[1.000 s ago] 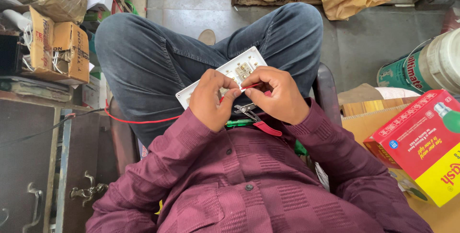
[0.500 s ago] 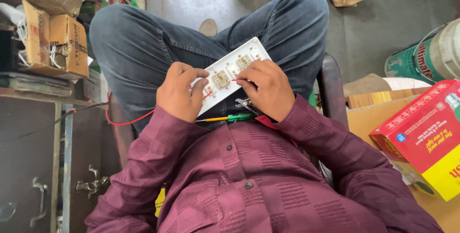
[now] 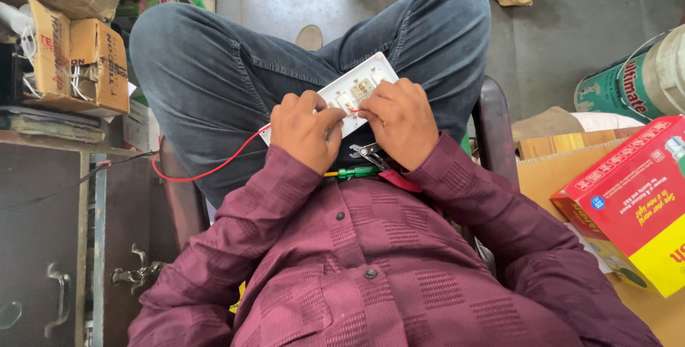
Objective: The person sits cross-legged on a chair and wires a white switchboard. They use pliers to strip red wires and a screwdriver to secure the wires into the terminals of the switches.
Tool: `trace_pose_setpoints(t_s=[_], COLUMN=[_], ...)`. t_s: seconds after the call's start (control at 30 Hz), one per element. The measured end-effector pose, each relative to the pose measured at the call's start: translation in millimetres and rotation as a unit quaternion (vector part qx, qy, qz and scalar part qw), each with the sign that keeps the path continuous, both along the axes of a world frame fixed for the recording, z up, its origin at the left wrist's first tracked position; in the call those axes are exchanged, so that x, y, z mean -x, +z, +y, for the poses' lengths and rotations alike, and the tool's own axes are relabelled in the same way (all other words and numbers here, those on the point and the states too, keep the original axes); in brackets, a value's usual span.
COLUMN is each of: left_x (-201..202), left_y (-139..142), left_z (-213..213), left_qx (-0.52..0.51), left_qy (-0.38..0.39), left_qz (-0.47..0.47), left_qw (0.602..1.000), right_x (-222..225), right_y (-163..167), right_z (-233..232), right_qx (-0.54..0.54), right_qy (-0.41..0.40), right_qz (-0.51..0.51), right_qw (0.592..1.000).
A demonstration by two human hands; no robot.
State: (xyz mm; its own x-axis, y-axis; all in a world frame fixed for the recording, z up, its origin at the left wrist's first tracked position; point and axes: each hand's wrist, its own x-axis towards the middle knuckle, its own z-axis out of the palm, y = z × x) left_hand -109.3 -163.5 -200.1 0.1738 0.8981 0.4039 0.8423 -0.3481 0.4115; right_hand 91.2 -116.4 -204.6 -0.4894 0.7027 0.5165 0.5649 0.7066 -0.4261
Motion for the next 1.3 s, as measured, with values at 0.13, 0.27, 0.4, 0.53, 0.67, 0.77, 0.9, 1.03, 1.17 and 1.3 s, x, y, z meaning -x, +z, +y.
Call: trace_pose_setpoints(t_s=[0.13, 0.27, 0.4, 0.53, 0.67, 0.77, 0.9, 1.03, 1.17, 1.3], left_x=[-2, 2, 4, 4, 5, 5, 5, 4, 4, 3], left_y=[-6, -5, -1, -3, -7, -9, -11, -10, -7, -7], left_z=[5, 5, 1, 0, 1, 1, 1, 1, 0, 0], left_qx=[0.010, 0.012, 0.010, 0.003, 0.004, -0.002, -0.012, -0.010, -0.010, -0.009], left_qy=[0.009, -0.004, -0.019, -0.018, -0.014, -0.013, -0.012, -0.007, -0.021, -0.011], left_qz=[0.000, -0.012, -0.020, -0.017, -0.022, -0.025, -0.021, -0.019, -0.020, -0.061], left_qw=[1.000, 1.000, 1.000, 1.000, 1.000, 1.000, 1.000, 1.000, 1.000, 0.998], right_x=[4, 5, 4, 5, 5, 6, 7, 7, 6, 6], right_y=[-4, -6, -6, -6, -7, -8, -11, -13, -16, -18], right_z=[-1, 0, 0, 0, 0, 0, 0, 0, 1, 1], right_qx=[-0.013, -0.008, 0.000, 0.009, 0.016, 0.012, 0.016, 0.025, 0.029, 0.036], right_qy=[-0.010, -0.009, -0.006, -0.001, 0.001, 0.002, 0.003, -0.001, 0.000, -0.004], right_qz=[-0.018, -0.021, -0.006, -0.005, -0.002, 0.000, -0.007, 0.000, 0.011, 0.023], right_qw=[1.000, 1.000, 1.000, 1.000, 1.000, 1.000, 1.000, 1.000, 1.000, 0.999])
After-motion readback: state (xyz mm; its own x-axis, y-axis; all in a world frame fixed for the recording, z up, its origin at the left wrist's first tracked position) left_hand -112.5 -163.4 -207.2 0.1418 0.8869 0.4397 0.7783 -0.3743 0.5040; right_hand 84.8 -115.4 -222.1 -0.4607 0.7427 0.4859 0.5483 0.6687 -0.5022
